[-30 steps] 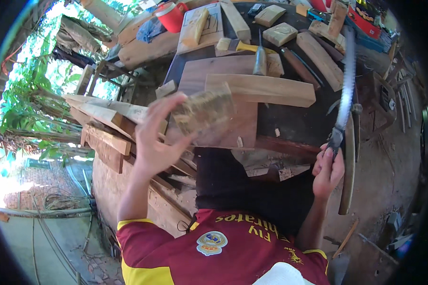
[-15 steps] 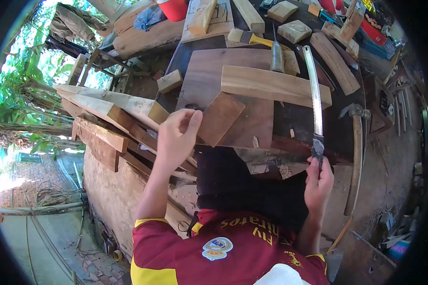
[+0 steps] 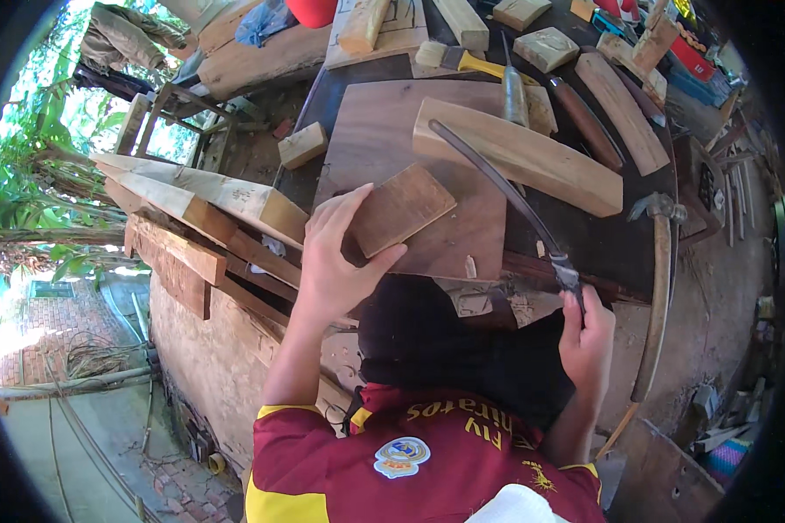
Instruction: The person uses a chisel and a wooden mallet to carve and shape a rectangular piece of wood. They repeatedly strike the chisel to remove wood shavings, occasionally pausing to inspect the piece or adjust its position on the workbench.
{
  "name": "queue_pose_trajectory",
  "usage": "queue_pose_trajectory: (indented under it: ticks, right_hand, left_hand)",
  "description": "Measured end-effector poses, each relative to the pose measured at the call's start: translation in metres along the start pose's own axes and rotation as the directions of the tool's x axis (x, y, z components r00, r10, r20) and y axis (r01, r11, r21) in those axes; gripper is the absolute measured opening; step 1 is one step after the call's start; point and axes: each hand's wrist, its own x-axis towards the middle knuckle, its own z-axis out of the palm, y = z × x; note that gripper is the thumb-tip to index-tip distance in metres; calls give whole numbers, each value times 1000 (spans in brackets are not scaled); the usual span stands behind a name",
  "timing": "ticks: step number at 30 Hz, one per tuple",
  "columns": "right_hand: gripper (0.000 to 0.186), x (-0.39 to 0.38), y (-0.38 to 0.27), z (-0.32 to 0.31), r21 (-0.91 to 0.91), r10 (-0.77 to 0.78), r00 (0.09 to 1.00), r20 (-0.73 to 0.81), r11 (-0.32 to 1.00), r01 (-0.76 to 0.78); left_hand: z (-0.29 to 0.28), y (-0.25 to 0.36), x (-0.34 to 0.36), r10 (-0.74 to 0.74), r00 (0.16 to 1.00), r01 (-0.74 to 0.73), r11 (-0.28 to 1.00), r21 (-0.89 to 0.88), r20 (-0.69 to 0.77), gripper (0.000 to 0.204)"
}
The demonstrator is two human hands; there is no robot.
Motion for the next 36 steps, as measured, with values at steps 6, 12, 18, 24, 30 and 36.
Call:
queue_pose_trajectory:
  ticks: [6,12,18,24,30,36]
  right_hand:
    - [16,7,-17,16,45,44,998,-50,998,-42]
    - [16,-9,-7,20,77,128,992,8,989,-128]
    - [17,-17,3,22,47,64,998,-26,997,-62]
    - [23,-20,7,26,83,64,998,6,995,-64]
    - [24,-20,7,27,99,84,996,27,991,-87]
    - [25,-19,8,25,63,90,995,35,994,-92]
  left_hand:
    - [-3,5,11,-34,999,36,993,-114,15,67]
    - [-5,8,8,-257,966,241,891,-385,10,36]
    - [4,-7,20,-197,962,150,961,-233,-189,34]
    - [12,-9,17,-139,951,15,913,-408,-278,33]
    - [5,5,12,-392,915,256,745,-616,-95,30]
    - [6,12,19,-11,976,47,986,159,-219,35]
